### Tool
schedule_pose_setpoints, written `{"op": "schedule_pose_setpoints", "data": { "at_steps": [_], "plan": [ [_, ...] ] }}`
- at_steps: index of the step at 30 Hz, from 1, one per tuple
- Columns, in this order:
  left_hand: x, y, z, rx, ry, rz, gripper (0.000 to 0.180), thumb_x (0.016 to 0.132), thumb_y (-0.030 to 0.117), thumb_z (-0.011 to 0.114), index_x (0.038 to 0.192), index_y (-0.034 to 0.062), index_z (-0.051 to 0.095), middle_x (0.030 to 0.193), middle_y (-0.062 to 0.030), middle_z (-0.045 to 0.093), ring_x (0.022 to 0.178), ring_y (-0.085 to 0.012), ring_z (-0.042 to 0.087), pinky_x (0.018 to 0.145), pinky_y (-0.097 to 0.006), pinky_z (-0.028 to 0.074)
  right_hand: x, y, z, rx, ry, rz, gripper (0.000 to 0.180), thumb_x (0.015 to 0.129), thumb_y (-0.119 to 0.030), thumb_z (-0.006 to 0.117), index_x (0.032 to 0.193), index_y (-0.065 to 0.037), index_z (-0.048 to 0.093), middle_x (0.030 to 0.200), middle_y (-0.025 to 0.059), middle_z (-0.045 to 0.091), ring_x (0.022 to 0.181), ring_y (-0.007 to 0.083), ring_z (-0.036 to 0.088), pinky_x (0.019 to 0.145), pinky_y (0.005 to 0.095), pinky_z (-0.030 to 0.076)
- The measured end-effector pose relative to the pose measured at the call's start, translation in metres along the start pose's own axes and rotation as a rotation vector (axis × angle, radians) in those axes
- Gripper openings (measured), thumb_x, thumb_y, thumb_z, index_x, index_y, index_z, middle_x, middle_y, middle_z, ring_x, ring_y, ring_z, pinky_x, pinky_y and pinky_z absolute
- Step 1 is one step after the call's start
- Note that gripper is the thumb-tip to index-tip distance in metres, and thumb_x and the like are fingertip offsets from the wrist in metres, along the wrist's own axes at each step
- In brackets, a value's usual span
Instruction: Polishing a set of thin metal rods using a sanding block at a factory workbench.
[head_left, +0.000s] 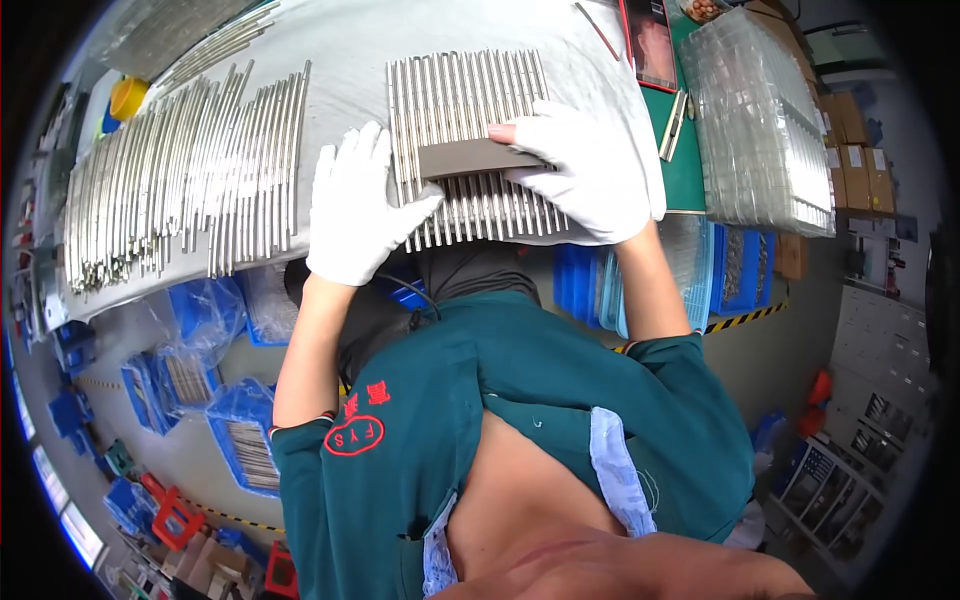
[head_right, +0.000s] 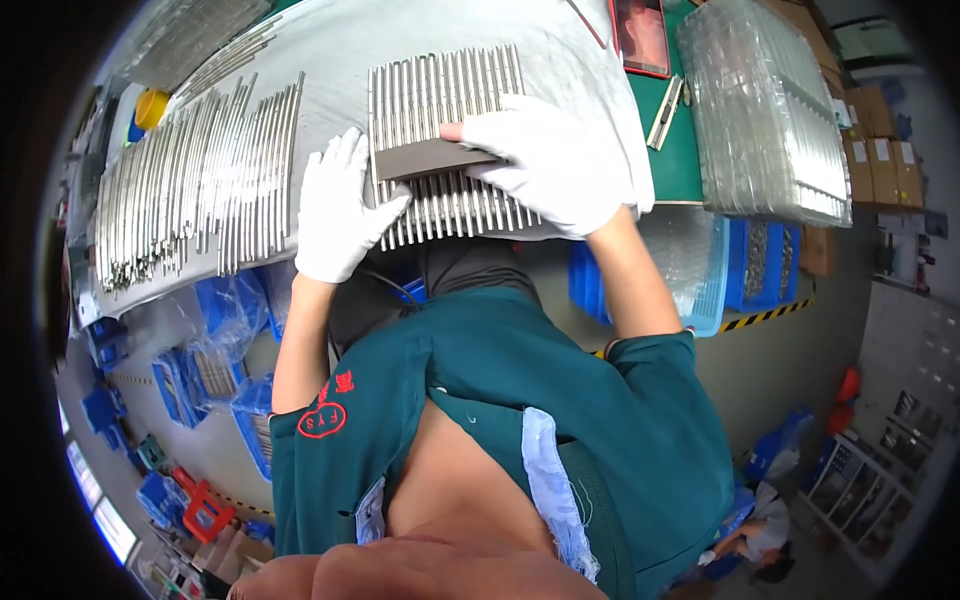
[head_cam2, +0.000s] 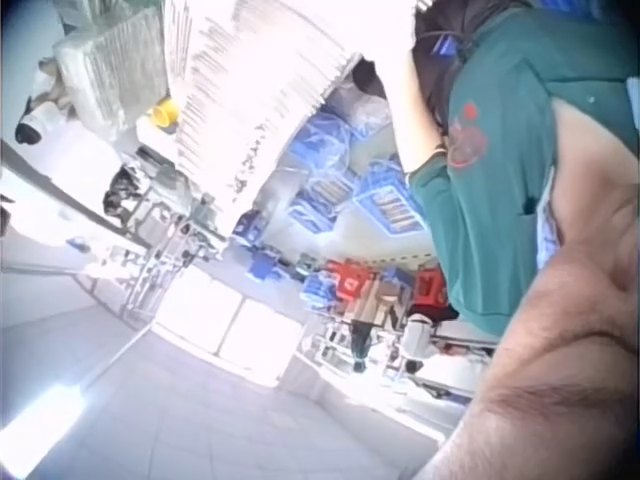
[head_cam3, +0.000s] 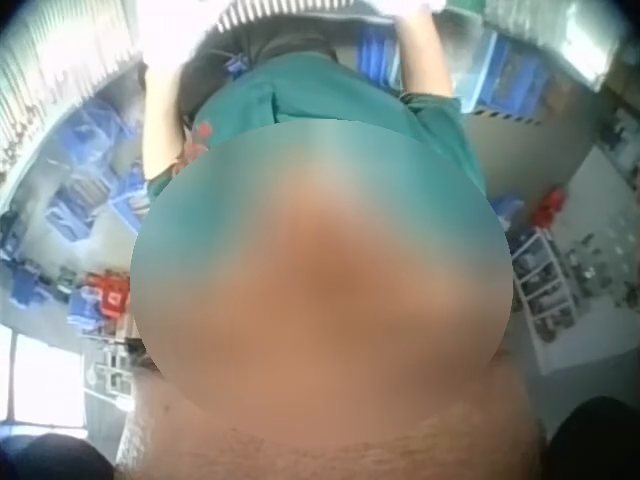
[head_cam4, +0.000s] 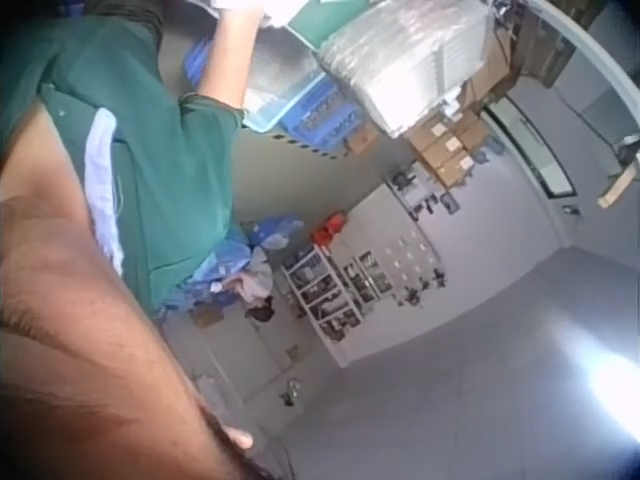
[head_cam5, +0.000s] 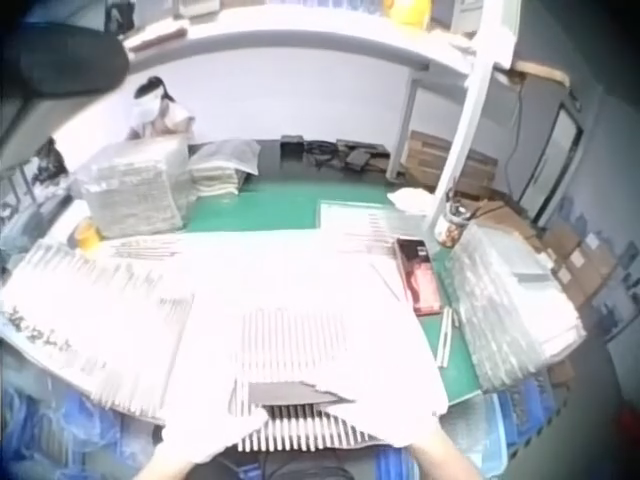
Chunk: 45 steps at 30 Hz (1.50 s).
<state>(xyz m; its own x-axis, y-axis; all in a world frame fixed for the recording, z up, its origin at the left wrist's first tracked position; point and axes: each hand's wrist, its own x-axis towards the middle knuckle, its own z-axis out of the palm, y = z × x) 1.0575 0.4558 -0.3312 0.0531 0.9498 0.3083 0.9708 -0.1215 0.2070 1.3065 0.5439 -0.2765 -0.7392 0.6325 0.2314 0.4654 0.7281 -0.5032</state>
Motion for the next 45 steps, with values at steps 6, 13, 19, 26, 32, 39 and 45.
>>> {"op": "schedule_pose_setpoints", "data": {
  "at_steps": [6,13,19,26,32,39,45],
  "plan": [
    [-0.003,0.004,-0.001,0.026,0.045,0.003,0.080,0.076,0.054,0.070,0.126,-0.0070,0.055,0.133,-0.0247,0.053,0.125,-0.0385,0.048,0.110,-0.049,0.028,-0.044,0.043,-0.021,0.327,0.141,0.245,0.046,0.074,-0.007,0.072,0.119,-0.006,0.065,0.113,0.0109,0.068,0.107,0.0255,0.063,0.095,0.0341,0.048],
    [0.002,0.004,-0.003,-0.008,0.008,-0.005,0.083,0.075,0.056,0.070,0.128,-0.0067,0.053,0.132,-0.0255,0.053,0.126,-0.0383,0.047,0.111,-0.049,0.028,0.015,0.004,0.016,0.030,0.114,-0.195,0.048,0.079,-0.020,0.071,0.127,-0.015,0.061,0.116,0.0095,0.064,0.090,0.0280,0.058,0.084,0.0375,0.047],
    [-0.001,0.005,-0.006,-0.019,-0.014,0.000,0.080,0.078,0.054,0.068,0.130,-0.0053,0.051,0.137,-0.0241,0.050,0.131,-0.0376,0.043,0.112,-0.050,0.026,-0.007,0.030,-0.002,0.368,0.260,0.226,0.049,0.081,-0.016,0.071,0.129,-0.011,0.059,0.122,0.0104,0.064,0.108,0.0244,0.062,0.091,0.0330,0.049],
    [0.028,0.022,-0.005,-0.037,-0.111,0.151,0.073,0.081,0.053,0.064,0.132,0.0016,0.053,0.137,-0.0207,0.050,0.131,-0.0356,0.043,0.111,-0.052,0.026,-0.010,0.026,-0.010,0.249,0.131,0.140,0.045,0.082,-0.011,0.068,0.126,-0.007,0.061,0.123,0.0111,0.064,0.115,0.0266,0.059,0.099,0.0331,0.045],
    [0.041,0.042,0.006,-0.108,-0.045,0.282,0.071,0.081,0.052,0.063,0.124,-0.0035,0.057,0.132,-0.0229,0.052,0.125,-0.0365,0.046,0.106,-0.050,0.030,-0.027,0.044,-0.026,0.322,0.138,0.245,0.047,0.079,-0.004,0.067,0.126,-0.005,0.061,0.124,0.0108,0.064,0.116,0.0230,0.059,0.100,0.0317,0.045],
    [0.024,0.001,-0.011,0.044,-0.105,0.103,0.088,0.077,0.061,0.065,0.133,-0.0046,0.048,0.139,-0.0252,0.047,0.132,-0.0385,0.041,0.112,-0.050,0.024,-0.065,0.049,-0.044,0.416,0.207,0.407,0.048,0.079,-0.005,0.071,0.125,-0.004,0.061,0.120,0.0105,0.064,0.113,0.0178,0.058,0.100,0.0300,0.044],
    [0.017,0.002,-0.005,-0.001,-0.183,0.099,0.095,0.073,0.066,0.064,0.136,-0.0030,0.046,0.141,-0.0211,0.047,0.133,-0.0377,0.041,0.113,-0.051,0.022,-0.045,0.042,-0.032,0.244,0.087,0.174,0.043,0.077,-0.008,0.073,0.119,-0.003,0.064,0.115,0.0110,0.066,0.110,0.0229,0.060,0.098,0.0317,0.044]
  ]
}}
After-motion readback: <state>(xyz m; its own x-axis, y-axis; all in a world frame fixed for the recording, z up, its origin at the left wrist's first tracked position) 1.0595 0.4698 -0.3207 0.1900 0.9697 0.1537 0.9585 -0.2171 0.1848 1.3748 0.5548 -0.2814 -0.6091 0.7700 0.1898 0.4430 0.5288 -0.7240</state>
